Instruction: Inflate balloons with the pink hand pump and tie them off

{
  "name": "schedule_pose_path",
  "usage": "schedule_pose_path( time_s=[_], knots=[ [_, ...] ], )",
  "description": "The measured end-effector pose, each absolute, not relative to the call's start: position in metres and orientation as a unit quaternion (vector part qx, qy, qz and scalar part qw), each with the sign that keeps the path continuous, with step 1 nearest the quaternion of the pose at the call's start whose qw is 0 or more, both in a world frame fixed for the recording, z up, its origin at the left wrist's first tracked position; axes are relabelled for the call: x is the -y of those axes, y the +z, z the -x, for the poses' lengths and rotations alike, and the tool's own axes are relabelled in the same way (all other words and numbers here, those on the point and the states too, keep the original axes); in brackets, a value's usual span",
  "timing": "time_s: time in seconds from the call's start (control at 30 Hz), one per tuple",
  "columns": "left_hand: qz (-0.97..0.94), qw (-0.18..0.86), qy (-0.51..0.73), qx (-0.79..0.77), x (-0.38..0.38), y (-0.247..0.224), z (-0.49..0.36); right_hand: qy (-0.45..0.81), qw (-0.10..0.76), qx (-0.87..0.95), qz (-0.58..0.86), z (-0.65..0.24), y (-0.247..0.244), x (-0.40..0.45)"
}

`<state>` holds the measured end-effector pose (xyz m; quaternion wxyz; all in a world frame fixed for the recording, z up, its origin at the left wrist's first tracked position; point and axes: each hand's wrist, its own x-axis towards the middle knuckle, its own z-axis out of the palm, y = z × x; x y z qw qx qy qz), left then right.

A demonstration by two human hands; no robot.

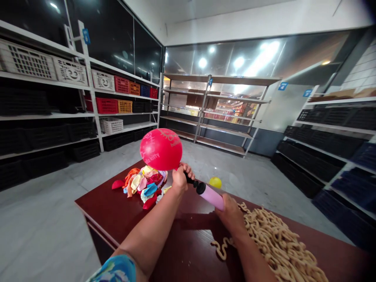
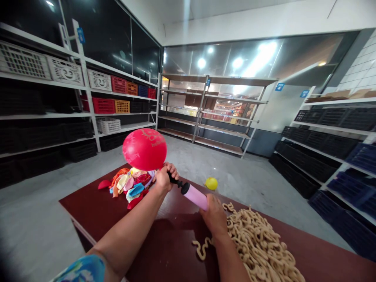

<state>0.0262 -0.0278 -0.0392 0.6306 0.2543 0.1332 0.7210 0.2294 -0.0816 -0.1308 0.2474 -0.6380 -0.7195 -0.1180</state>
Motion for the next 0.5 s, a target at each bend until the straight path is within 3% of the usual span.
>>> schedule_pose_path(
  time_s=[0.23,0.5],
  knots=[
    [-0.229,0.602,0.756,-0.12,0.017,-0.04,0.0,-0.13,0.189,0.666,0.71,-0.255,-0.134,0.077],
    [-0.228,0.617,0.743,-0.126,0.016,-0.054,-0.018,-0.136,0.194,0.686,0.688,-0.242,-0.131,0.084]
  ],
)
